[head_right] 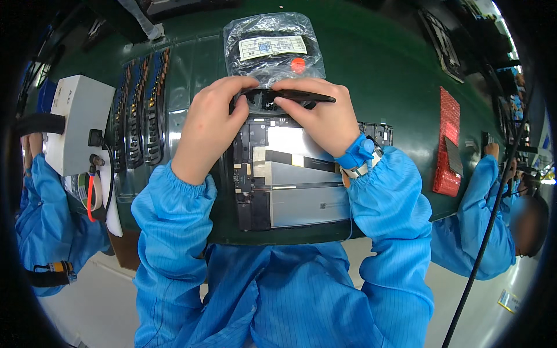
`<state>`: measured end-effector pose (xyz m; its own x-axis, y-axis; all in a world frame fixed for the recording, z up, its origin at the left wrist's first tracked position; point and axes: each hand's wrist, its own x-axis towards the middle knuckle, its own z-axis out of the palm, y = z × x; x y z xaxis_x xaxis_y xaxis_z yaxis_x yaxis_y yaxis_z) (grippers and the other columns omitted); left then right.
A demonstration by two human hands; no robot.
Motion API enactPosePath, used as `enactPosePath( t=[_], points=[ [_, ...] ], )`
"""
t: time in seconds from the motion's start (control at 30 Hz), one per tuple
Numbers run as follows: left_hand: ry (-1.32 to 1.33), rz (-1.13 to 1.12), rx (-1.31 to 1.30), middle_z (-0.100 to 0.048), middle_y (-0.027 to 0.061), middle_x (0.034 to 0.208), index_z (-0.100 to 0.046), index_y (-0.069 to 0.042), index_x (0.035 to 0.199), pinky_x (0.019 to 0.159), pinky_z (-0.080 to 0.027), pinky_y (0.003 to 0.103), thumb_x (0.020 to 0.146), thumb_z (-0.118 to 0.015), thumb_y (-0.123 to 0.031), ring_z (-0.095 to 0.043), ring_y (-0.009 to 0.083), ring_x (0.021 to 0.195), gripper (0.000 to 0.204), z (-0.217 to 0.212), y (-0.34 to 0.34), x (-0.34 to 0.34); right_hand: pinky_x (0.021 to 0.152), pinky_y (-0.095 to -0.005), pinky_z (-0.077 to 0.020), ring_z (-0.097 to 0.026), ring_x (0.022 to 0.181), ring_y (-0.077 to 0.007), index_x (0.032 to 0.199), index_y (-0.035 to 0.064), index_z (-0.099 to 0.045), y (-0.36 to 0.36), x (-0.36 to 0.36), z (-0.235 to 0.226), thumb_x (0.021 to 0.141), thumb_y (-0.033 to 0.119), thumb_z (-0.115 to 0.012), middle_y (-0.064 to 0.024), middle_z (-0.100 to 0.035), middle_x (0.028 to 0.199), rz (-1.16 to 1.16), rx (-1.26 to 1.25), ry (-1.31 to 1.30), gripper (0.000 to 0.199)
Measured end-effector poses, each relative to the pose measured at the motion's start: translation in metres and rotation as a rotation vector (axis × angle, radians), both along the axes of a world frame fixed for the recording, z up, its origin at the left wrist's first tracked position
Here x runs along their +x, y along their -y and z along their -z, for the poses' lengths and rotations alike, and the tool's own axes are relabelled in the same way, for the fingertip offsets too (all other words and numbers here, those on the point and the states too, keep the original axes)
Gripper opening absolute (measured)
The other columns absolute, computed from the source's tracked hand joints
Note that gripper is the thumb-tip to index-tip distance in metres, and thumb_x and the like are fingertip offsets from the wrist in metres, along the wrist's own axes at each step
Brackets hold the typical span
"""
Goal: Assemble internal components and wiring for a tablet or screen device.
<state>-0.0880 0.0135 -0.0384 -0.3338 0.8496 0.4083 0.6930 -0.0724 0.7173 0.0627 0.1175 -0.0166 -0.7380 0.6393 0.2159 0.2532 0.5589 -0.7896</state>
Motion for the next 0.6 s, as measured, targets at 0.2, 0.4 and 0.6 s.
enactPosePath(
  t=[0.2, 0.4, 0.6],
  points=[
    [-0.028, 0.012, 0.015, -0.061, 0.0181, 0.092, -0.060, 0.001, 0.095, 0.070, -0.047, 0.035, 0.077, -0.051, -0.002, -0.060, 0.0326, 0.080, 0.020, 0.000, -0.001, 0.000, 0.067, -0.0260, -0.0507, -0.064, 0.075, -0.0186, 0.093, 0.0057, -0.067, 0.000, 0.000, -0.002, 0.073, 0.007, -0.068, -0.0114, -0.066, 0.088, -0.010, 0.000, 0.022, 0.019],
    [-0.018, 0.020, 0.001, -0.061, 0.0178, 0.093, -0.060, 0.001, 0.095, 0.070, -0.047, 0.035, 0.077, -0.050, -0.001, -0.060, 0.0323, 0.080, 0.020, 0.002, -0.001, 0.000, 0.068, -0.0248, -0.0496, -0.062, 0.077, -0.0157, 0.092, 0.0054, -0.067, -0.003, 0.009, -0.004, 0.074, 0.006, -0.067, -0.0097, -0.065, 0.087, 0.051, -0.064, -0.037, 0.018],
    [-0.028, 0.035, -0.001, -0.061, 0.0172, 0.093, -0.060, 0.001, 0.094, 0.072, -0.047, 0.035, 0.077, -0.050, 0.000, -0.060, 0.0322, 0.083, 0.020, 0.000, 0.001, -0.002, 0.070, -0.0251, -0.0494, -0.062, 0.078, -0.0156, 0.090, 0.0041, -0.067, -0.010, 0.020, -0.006, 0.074, 0.005, -0.066, -0.0086, -0.065, 0.087, 0.013, -0.129, 0.040, 0.016]
  ],
)
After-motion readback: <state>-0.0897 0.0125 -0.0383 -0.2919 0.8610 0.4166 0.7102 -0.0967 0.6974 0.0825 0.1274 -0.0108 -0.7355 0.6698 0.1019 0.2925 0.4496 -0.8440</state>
